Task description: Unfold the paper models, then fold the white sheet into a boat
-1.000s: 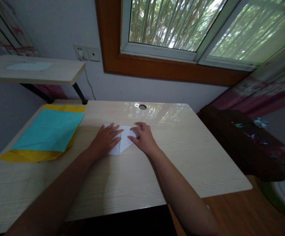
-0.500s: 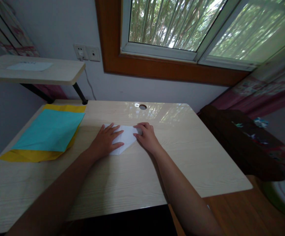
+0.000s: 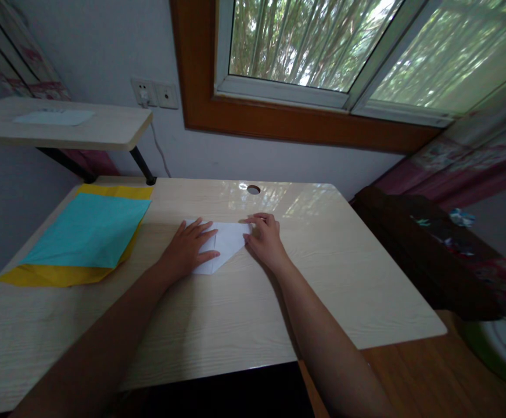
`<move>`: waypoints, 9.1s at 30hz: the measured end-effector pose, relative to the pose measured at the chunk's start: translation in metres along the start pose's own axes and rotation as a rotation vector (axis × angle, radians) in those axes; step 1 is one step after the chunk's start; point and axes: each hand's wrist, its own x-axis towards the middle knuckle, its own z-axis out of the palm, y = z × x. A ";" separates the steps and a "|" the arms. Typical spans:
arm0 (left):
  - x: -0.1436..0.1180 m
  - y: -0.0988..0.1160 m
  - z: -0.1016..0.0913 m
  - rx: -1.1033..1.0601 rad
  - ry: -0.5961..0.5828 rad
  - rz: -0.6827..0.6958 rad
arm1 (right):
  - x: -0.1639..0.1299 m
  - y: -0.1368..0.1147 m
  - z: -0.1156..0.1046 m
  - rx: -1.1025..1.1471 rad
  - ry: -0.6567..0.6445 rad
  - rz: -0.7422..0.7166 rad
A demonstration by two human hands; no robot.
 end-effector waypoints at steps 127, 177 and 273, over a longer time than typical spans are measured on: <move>0.002 0.000 0.003 0.094 0.083 -0.124 | -0.001 -0.017 0.010 -0.191 -0.036 0.159; 0.003 0.001 0.004 0.078 0.108 -0.151 | -0.007 -0.035 -0.016 -0.436 -0.145 -0.006; 0.002 -0.001 -0.001 -0.020 -0.118 0.201 | -0.003 -0.023 0.009 -0.074 -0.242 -0.181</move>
